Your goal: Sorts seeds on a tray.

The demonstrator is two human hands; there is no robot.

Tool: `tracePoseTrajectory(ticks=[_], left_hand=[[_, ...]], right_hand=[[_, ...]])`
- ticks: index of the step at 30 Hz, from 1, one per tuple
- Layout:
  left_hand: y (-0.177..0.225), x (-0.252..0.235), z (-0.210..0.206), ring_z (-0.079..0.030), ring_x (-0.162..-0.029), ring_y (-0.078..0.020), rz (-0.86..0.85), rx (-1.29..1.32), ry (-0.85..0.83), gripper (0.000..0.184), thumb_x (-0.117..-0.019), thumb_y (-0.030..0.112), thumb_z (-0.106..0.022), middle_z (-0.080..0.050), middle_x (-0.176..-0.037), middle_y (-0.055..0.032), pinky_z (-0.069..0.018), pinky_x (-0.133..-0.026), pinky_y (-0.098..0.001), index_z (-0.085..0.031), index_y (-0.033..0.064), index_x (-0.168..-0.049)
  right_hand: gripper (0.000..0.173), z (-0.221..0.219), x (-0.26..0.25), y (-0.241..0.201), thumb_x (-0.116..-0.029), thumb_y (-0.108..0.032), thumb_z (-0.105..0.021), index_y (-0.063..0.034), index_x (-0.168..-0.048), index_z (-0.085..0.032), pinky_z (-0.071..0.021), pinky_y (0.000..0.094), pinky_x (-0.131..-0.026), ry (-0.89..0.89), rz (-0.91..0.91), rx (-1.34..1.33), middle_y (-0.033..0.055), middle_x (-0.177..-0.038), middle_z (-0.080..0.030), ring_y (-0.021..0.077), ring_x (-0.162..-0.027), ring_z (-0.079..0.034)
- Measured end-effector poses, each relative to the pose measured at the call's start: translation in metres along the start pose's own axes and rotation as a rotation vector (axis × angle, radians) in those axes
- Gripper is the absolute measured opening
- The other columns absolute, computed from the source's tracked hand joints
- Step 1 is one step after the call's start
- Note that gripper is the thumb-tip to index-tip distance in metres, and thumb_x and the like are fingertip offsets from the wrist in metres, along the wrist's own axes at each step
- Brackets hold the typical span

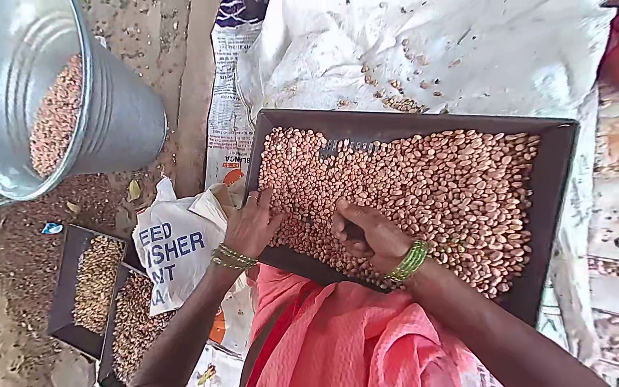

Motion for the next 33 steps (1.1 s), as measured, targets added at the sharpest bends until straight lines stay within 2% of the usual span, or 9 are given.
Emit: tracePoseTrajectory(ticks=[2,4,6,8,12,16,21,24,33], left_hand=[[0.008,-0.011,-0.015,-0.066,-0.110,-0.0483,0.063,0.002,-0.080,0.072,-0.1020,0.043,-0.061,-0.053,-0.142,-0.0296,-0.0518,-0.091,-0.0636,-0.037,0.0017,-0.156],[0.032,-0.011,-0.024,-0.067,-0.109,-0.0461,-0.009,0.099,-0.066,0.067,-0.1025,0.039,-0.061,-0.059,-0.138,-0.0267,-0.0535,-0.091,-0.0638,-0.038,0.0052,-0.156],[0.072,0.005,-0.031,-0.070,-0.104,-0.0414,-0.208,0.196,-0.039,0.057,-0.1023,0.034,-0.062,-0.064,-0.132,-0.0226,-0.0572,-0.086,-0.0607,-0.047,0.0093,-0.152],[0.113,0.036,-0.032,-0.073,-0.092,-0.0361,-0.481,0.303,0.028,0.050,-0.1005,0.030,-0.064,-0.067,-0.126,-0.0206,-0.0604,-0.072,-0.0542,-0.056,0.0112,-0.146],[0.130,0.085,-0.027,-0.070,-0.111,-0.0294,-0.806,0.452,-0.086,0.039,-0.1031,0.032,-0.060,-0.068,-0.131,-0.0151,-0.0596,-0.085,-0.0455,-0.066,0.0111,-0.136],[0.068,0.077,-0.019,-0.073,-0.100,-0.0286,-0.612,0.253,-0.132,0.030,-0.1050,0.026,-0.055,-0.074,-0.110,-0.0129,-0.0594,-0.083,-0.0500,-0.075,0.0059,-0.112],[-0.009,0.033,0.002,-0.069,-0.102,-0.0437,-0.144,0.007,-0.044,0.025,-0.1063,0.018,-0.054,-0.067,-0.120,-0.0243,-0.0547,-0.085,-0.0636,-0.070,0.0012,-0.117],[-0.013,0.013,0.005,-0.069,-0.097,-0.0445,-0.165,-0.037,0.086,0.023,-0.1059,0.013,-0.054,-0.066,-0.116,-0.0253,-0.0563,-0.080,-0.0616,-0.070,0.0007,-0.117],[-0.003,-0.015,-0.023,-0.069,-0.103,-0.0452,-0.176,-0.138,-0.009,0.025,-0.1051,0.015,-0.056,-0.064,-0.121,-0.0267,-0.0557,-0.086,-0.0597,-0.068,-0.0040,-0.116]], right_hand=[[0.050,0.014,0.002,-0.009,-0.1131,-0.037,-0.027,-0.0147,-0.078,-0.055,-0.0280,0.0125,-0.039,0.024,0.092,-0.047,-0.0061,-0.061,-0.050,-0.0014,-0.041,-0.033],[0.052,0.027,0.005,-0.018,-0.1123,-0.041,-0.027,-0.0191,-0.075,-0.054,-0.0288,0.0129,-0.038,0.053,0.171,-0.080,-0.0080,-0.061,-0.050,-0.0016,-0.041,-0.033],[0.054,0.037,0.009,-0.028,-0.1126,-0.042,-0.023,-0.0216,-0.073,-0.052,-0.0289,0.0128,-0.037,0.083,0.230,-0.108,-0.0097,-0.059,-0.050,-0.0022,-0.040,-0.033],[0.055,0.045,0.014,-0.037,-0.1127,-0.042,-0.020,-0.0232,-0.072,-0.051,-0.0283,0.0119,-0.038,0.103,0.285,-0.107,-0.0111,-0.059,-0.049,-0.0030,-0.041,-0.033],[0.057,0.054,0.019,-0.046,-0.1130,-0.043,-0.019,-0.0239,-0.069,-0.049,-0.0281,0.0120,-0.038,0.079,0.366,-0.133,-0.0112,-0.058,-0.049,-0.0022,-0.041,-0.035],[0.057,0.053,0.018,-0.046,-0.1129,-0.044,-0.021,-0.0229,-0.066,-0.047,-0.0288,0.0130,-0.038,0.056,0.381,-0.148,-0.0100,-0.056,-0.045,-0.0008,-0.041,-0.034],[0.056,0.048,0.017,-0.044,-0.1131,-0.044,-0.020,-0.0228,-0.067,-0.044,-0.0281,0.0135,-0.037,0.068,0.367,-0.136,-0.0095,-0.054,-0.042,0.0000,-0.040,-0.033],[0.055,0.047,0.015,-0.041,-0.1130,-0.044,-0.021,-0.0226,-0.067,-0.045,-0.0282,0.0137,-0.038,0.061,0.359,-0.125,-0.0093,-0.055,-0.042,0.0000,-0.041,-0.033],[0.055,0.048,0.015,-0.037,-0.1130,-0.043,-0.023,-0.0222,-0.068,-0.044,-0.0287,0.0142,-0.038,0.078,0.331,-0.134,-0.0088,-0.055,-0.043,0.0005,-0.041,-0.033]])
Point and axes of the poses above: each hand's wrist, its own x-axis away from the middle knuckle, its own z-axis out of the back of the hand, y = z × x, the point moved 6 cm from there along -x, towards the middle knuckle
